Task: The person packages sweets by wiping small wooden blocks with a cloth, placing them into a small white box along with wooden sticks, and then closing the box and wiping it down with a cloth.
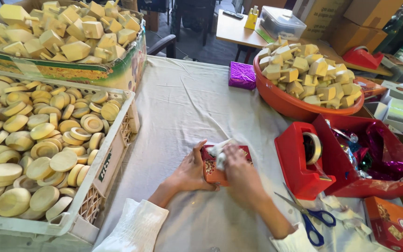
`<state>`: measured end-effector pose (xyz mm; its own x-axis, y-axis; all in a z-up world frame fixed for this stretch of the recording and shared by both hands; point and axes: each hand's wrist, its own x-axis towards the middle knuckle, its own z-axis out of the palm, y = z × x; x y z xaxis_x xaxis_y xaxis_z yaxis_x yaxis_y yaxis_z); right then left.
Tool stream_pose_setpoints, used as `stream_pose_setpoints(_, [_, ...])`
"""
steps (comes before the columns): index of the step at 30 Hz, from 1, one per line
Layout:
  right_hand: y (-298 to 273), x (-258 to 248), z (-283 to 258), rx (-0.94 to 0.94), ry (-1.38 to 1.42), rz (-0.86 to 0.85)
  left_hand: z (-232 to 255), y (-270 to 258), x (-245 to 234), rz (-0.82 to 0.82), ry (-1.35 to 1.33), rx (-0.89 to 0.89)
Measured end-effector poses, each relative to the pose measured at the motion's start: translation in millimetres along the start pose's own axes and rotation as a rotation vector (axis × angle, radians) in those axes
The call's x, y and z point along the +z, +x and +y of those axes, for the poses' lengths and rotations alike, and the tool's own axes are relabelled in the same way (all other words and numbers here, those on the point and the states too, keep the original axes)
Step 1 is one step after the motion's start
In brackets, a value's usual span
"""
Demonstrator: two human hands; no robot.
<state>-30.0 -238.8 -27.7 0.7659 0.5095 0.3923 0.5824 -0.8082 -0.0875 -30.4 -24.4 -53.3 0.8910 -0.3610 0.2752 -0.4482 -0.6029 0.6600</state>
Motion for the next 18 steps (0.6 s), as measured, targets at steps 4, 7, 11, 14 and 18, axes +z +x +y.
stream_pose_setpoints(4, [5, -42, -45, -0.143, 0.233, -0.049, -26, 1, 12, 0.020, 0.084, 0.103])
stream_pose_setpoints(7, [12, -59, -22, -0.238, 0.587, -0.177, -18, -2, 7, 0.037, 0.048, 0.153])
stream_pose_setpoints(11, [18, -77, 22, -0.294, 0.850, -0.477, -14, 2, 3, 0.024, -0.036, 0.086])
stream_pose_setpoints(14, [11, -83, 53, -0.228, 0.881, -0.573, -7, 1, 3, 0.005, -0.023, 0.051])
stream_pose_setpoints(18, [7, -102, 39, 0.113, 0.500, -0.449, 2, -1, -4, -0.037, -0.030, -0.021])
